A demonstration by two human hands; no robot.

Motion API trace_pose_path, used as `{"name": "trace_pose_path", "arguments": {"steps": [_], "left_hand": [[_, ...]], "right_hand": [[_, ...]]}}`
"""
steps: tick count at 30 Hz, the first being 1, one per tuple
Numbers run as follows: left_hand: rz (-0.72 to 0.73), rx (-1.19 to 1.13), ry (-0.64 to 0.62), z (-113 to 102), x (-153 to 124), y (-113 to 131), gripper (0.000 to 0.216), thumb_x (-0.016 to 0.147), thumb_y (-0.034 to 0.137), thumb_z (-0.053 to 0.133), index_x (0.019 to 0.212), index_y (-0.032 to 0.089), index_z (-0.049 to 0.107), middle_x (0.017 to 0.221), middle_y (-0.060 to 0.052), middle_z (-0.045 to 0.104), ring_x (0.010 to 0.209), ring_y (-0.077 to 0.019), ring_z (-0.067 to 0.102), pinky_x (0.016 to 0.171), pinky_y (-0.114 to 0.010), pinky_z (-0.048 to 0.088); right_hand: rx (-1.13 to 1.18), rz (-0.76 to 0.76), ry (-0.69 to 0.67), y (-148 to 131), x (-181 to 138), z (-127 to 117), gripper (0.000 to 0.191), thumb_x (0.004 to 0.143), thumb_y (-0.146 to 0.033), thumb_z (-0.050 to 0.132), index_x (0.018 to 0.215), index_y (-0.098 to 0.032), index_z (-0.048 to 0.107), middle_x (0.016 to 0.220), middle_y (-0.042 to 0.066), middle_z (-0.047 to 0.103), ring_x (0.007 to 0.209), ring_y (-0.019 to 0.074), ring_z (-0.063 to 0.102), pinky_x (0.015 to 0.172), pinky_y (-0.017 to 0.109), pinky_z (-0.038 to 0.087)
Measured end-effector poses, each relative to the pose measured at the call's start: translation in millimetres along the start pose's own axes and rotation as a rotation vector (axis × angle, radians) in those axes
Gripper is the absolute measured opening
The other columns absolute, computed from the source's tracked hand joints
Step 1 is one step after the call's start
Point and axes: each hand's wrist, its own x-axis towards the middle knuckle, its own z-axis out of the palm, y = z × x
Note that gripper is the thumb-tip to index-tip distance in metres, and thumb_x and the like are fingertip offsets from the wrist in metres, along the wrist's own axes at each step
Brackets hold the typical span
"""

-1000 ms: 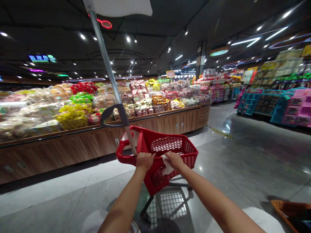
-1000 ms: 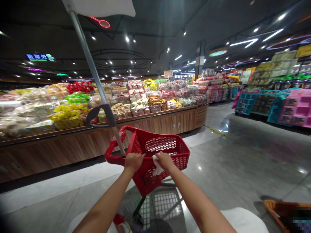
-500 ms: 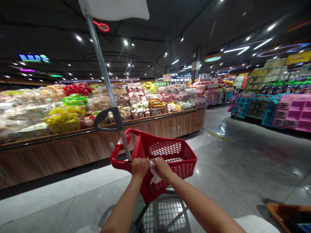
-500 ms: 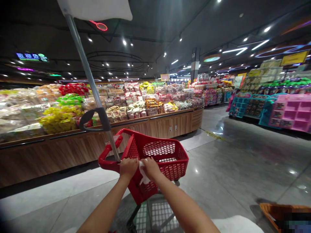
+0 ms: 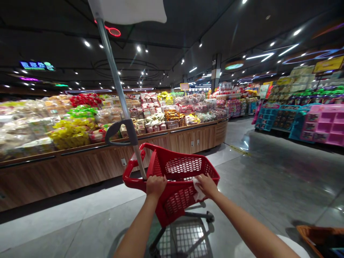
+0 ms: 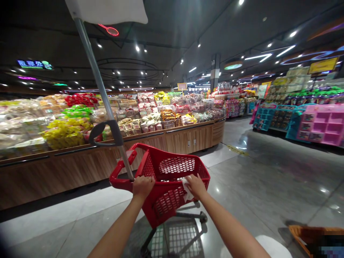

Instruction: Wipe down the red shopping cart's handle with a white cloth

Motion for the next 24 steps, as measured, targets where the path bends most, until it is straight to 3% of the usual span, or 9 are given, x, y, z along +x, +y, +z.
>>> {"name": "trace_pose_path", "arguments": {"steps": [3, 8, 11, 14, 20, 22, 24], "left_hand": [[-0.042, 0.001, -0.009, 2, 2, 3, 0.047, 0.089, 0.027, 0.034, 0.066, 0.013, 0.073, 0.062, -0.012, 0.068, 0.067, -0.0233, 0.061, 0.069, -0.036, 0.036], [-0.028, 0.016, -0.057, -2, 2, 6, 0.048, 0.091, 0.026, 0.032, 0.071, 0.012, 0.073, 0.066, -0.014, 0.070, 0.071, -0.0255, 0.063, 0.069, -0.038, 0.036], [0.009, 0.014, -0.079, -9, -1, 6, 0.047, 0.091, 0.025, 0.033, 0.072, 0.012, 0.073, 0.067, -0.015, 0.070, 0.071, -0.0266, 0.063, 0.069, -0.038, 0.036], [0.030, -0.008, -0.070, -16, -4, 6, 0.046, 0.091, 0.025, 0.034, 0.071, 0.012, 0.073, 0.068, -0.015, 0.070, 0.070, -0.0263, 0.063, 0.068, -0.038, 0.035], [0.020, -0.022, -0.052, -19, -8, 8, 0.048, 0.091, 0.028, 0.033, 0.067, 0.013, 0.072, 0.063, -0.014, 0.068, 0.067, -0.0245, 0.062, 0.067, -0.037, 0.034], [-0.004, -0.019, -0.055, -18, -7, 11, 0.049, 0.092, 0.029, 0.033, 0.067, 0.013, 0.072, 0.062, -0.013, 0.068, 0.068, -0.0245, 0.062, 0.067, -0.037, 0.034], [-0.027, -0.021, -0.063, -17, -6, 15, 0.048, 0.091, 0.028, 0.033, 0.067, 0.012, 0.072, 0.063, -0.014, 0.069, 0.068, -0.0250, 0.062, 0.067, -0.037, 0.034]], "right_hand": [[0.022, -0.034, 0.009, -28, 8, 1, 0.029, 0.089, -0.022, 0.049, 0.116, -0.019, 0.057, 0.108, 0.009, 0.061, 0.103, 0.0215, 0.055, 0.104, 0.040, 0.025], [0.184, -0.188, 0.068, -117, 36, 7, 0.029, 0.091, -0.025, 0.048, 0.119, -0.022, 0.055, 0.109, 0.007, 0.061, 0.102, 0.0193, 0.054, 0.090, 0.029, 0.037], [0.216, -0.216, 0.067, -138, 42, 9, 0.028, 0.089, -0.024, 0.050, 0.116, -0.022, 0.055, 0.108, 0.006, 0.062, 0.099, 0.0182, 0.055, 0.085, 0.026, 0.039], [0.163, -0.230, 0.040, -115, 34, 7, 0.025, 0.089, -0.028, 0.051, 0.114, -0.023, 0.057, 0.108, 0.005, 0.062, 0.100, 0.0192, 0.055, 0.092, 0.031, 0.037], [0.019, -0.057, -0.015, -20, -2, -4, 0.025, 0.091, -0.027, 0.048, 0.115, -0.025, 0.057, 0.110, 0.005, 0.062, 0.104, 0.0200, 0.055, 0.107, 0.047, 0.019], [-0.005, 0.005, -0.012, -9, -7, -6, 0.025, 0.091, -0.026, 0.048, 0.115, -0.024, 0.057, 0.110, 0.005, 0.062, 0.104, 0.0203, 0.055, 0.108, 0.048, 0.017], [0.008, 0.015, -0.016, -17, -4, -5, 0.025, 0.090, -0.023, 0.049, 0.113, -0.023, 0.058, 0.110, 0.006, 0.061, 0.106, 0.0204, 0.055, 0.108, 0.046, 0.018]]}}
